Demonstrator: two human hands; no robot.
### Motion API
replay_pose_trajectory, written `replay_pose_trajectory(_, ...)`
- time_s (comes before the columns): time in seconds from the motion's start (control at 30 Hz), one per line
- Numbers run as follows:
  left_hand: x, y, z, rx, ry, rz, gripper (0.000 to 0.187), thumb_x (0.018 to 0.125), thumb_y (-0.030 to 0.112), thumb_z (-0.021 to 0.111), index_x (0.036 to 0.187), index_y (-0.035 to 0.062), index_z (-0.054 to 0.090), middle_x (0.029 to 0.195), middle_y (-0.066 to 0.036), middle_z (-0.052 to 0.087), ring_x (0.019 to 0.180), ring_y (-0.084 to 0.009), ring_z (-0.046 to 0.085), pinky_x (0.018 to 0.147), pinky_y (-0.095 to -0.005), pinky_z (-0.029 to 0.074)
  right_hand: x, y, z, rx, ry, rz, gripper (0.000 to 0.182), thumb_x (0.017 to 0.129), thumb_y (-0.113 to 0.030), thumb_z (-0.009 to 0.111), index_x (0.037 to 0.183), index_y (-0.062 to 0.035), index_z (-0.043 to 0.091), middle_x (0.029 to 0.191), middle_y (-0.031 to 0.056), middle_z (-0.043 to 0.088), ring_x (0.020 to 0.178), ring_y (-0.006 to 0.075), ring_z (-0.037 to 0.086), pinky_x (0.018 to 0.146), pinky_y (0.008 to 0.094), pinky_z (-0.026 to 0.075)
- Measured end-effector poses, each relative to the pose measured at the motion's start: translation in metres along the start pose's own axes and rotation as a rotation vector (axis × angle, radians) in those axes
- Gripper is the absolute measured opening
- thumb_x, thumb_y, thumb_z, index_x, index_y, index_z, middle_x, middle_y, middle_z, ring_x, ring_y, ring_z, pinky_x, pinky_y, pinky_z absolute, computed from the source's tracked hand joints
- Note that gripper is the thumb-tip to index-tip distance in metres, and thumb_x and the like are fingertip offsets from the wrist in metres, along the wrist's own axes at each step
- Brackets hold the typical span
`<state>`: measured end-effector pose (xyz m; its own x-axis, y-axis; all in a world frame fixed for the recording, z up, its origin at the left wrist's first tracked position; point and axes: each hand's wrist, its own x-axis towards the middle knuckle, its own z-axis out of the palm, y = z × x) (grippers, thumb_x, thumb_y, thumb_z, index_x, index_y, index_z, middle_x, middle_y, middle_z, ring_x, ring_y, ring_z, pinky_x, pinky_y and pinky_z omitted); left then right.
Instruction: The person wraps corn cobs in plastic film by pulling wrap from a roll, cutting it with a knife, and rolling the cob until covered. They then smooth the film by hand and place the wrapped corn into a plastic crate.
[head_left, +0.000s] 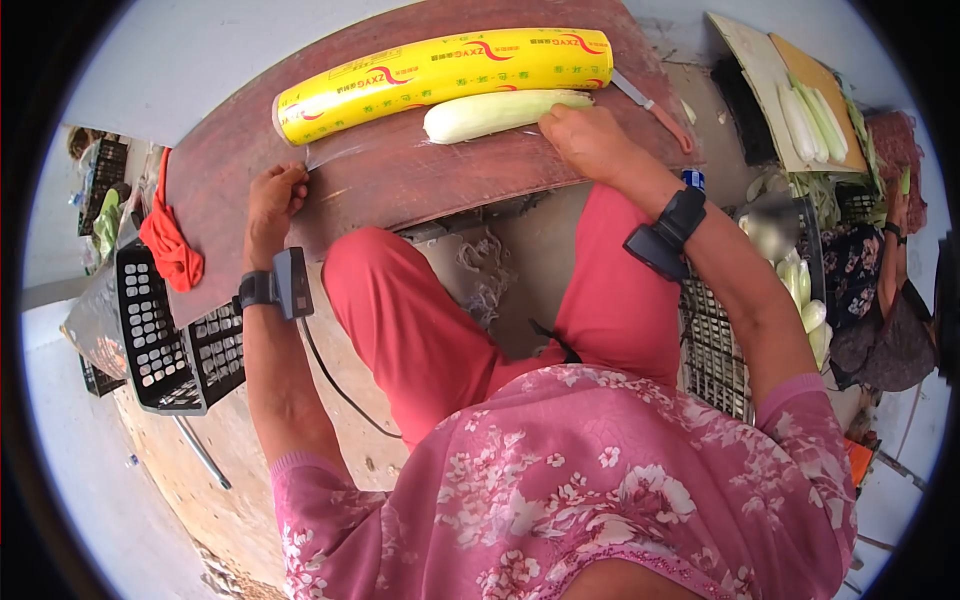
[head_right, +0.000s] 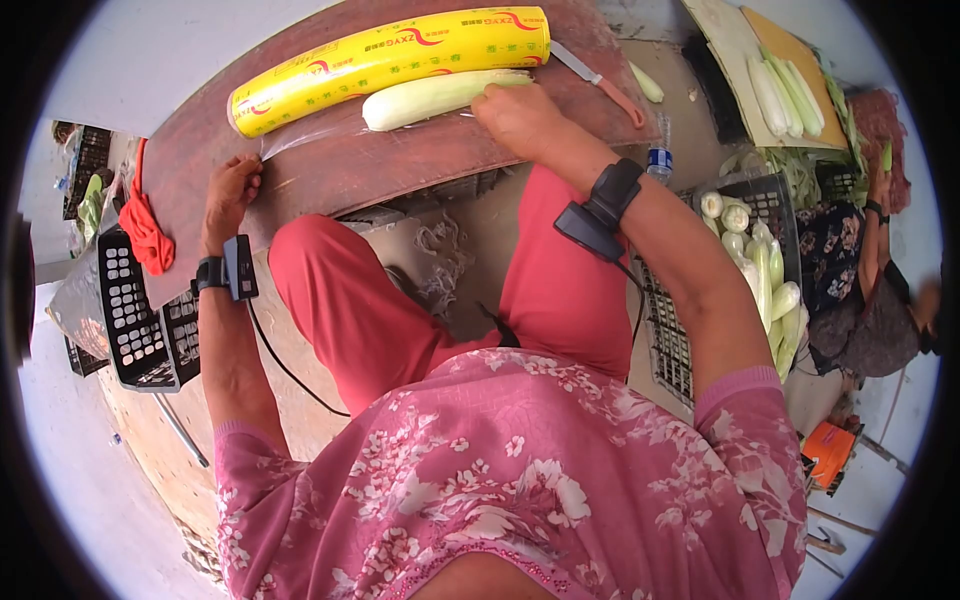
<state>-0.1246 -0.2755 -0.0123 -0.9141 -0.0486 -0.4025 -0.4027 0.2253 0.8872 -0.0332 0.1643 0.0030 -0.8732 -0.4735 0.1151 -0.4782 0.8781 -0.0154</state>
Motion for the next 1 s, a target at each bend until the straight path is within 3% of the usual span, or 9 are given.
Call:
replay_pose_trajectory(0.1,0.001,0.001,0.003,0.087,0.006,0.029,0.008,0.087,0.01,0.061,0.09,0.0035,0.065,0.073,-0.001,0.061,0.053,-0.0072,0.053,0.046,-0.0215,0.04,0.003,-0.003,0.001,-0.114,0.037,-0.021,0.008,0.081,-0.01,0.055,0.081,-0.0054,0.06,0.081,0.0119,0.063,0.075,0.0322,0.066,0.062,0.0424,0.054)
replay_pose_trajectory(0.43,-0.008,0.033,0.019,0.773,0.098,0.109,0.022,0.087,0.018,0.063,0.094,-0.0022,0.067,0.071,-0.006,0.065,0.055,-0.0132,0.062,0.053,-0.0262,0.048,-0.004,0.002,-0.001,0.049,0.106,0.013,0.011,0.08,-0.009,0.059,0.089,-0.0053,0.053,0.087,0.0139,0.057,0.082,0.0349,0.062,0.069,0.0446,0.051)
replay_pose_trajectory(0.53,-0.037,0.062,0.05,0.928,0.022,0.513,0.022,0.087,0.017,0.064,0.096,-0.0032,0.066,0.071,-0.007,0.065,0.06,-0.0137,0.064,0.058,-0.0283,0.05,-0.005,0.006,0.003,0.144,0.132,0.045,0.013,0.081,-0.008,0.059,0.09,-0.0052,0.05,0.089,0.0144,0.055,0.083,0.0382,0.058,0.07,0.0467,0.049)
replay_pose_trajectory(0.63,-0.086,0.09,0.11,0.729,-0.174,0.795,0.013,0.087,0.011,0.067,0.095,0.0003,0.066,0.076,-0.009,0.067,0.073,-0.0114,0.064,0.067,-0.0278,0.051,-0.003,0.008,0.003,0.215,0.096,0.09,0.014,0.08,-0.006,0.059,0.09,-0.0059,0.05,0.089,0.0142,0.054,0.084,0.0394,0.057,0.071,0.0475,0.047)
replay_pose_trajectory(0.7,-0.093,0.085,0.15,0.651,-0.195,1.021,0.014,0.084,0.007,0.068,0.096,0.0014,0.064,0.081,-0.011,0.067,0.072,-0.0189,0.065,0.068,-0.0317,0.053,-0.005,0.01,-0.002,0.269,0.087,0.106,0.014,0.081,-0.005,0.059,0.091,-0.0063,0.049,0.089,0.014,0.054,0.085,0.0397,0.056,0.071,0.0481,0.045)
replay_pose_trajectory(0.73,-0.094,0.08,0.166,0.726,-0.185,1.065,0.026,0.079,0.009,0.071,0.103,0.0025,0.062,0.095,-0.012,0.065,0.086,-0.0256,0.063,0.077,-0.0359,0.051,-0.006,0.01,-0.001,0.291,0.104,0.099,0.013,0.081,-0.005,0.058,0.091,-0.0064,0.049,0.089,0.0138,0.053,0.085,0.0394,0.056,0.07,0.0482,0.045)
replay_pose_trajectory(0.83,-0.103,0.067,0.203,1.07,-0.009,1.23,0.042,0.075,0.016,0.075,0.111,0.0043,0.058,0.109,-0.012,0.059,0.103,-0.0291,0.056,0.087,-0.0386,0.046,-0.006,0.011,-0.004,0.335,0.14,0.094,0.011,0.082,-0.006,0.058,0.09,-0.0066,0.05,0.09,0.0141,0.053,0.085,0.0393,0.056,0.071,0.0488,0.045)
replay_pose_trajectory(0.87,-0.097,0.06,0.21,1.188,-0.013,1.187,0.057,0.07,0.026,0.078,0.118,0.0053,0.054,0.117,-0.012,0.053,0.111,-0.0299,0.048,0.093,-0.0412,0.038,-0.006,0.01,-0.007,0.343,0.143,0.101,0.01,0.082,-0.007,0.058,0.088,-0.0066,0.05,0.091,0.0148,0.053,0.085,0.0397,0.057,0.071,0.0492,0.046)
replay_pose_trajectory(1.0,-0.087,0.042,0.224,1.09,0.159,1.16,0.063,0.07,0.034,0.078,0.12,0.0055,0.053,0.116,-0.011,0.052,0.111,-0.0296,0.048,0.095,-0.0452,0.035,-0.005,0.009,-0.006,0.307,0.197,0.12,0.008,0.082,-0.007,0.059,0.084,-0.0063,0.052,0.093,0.0131,0.053,0.084,0.0375,0.058,0.07,0.048,0.047)
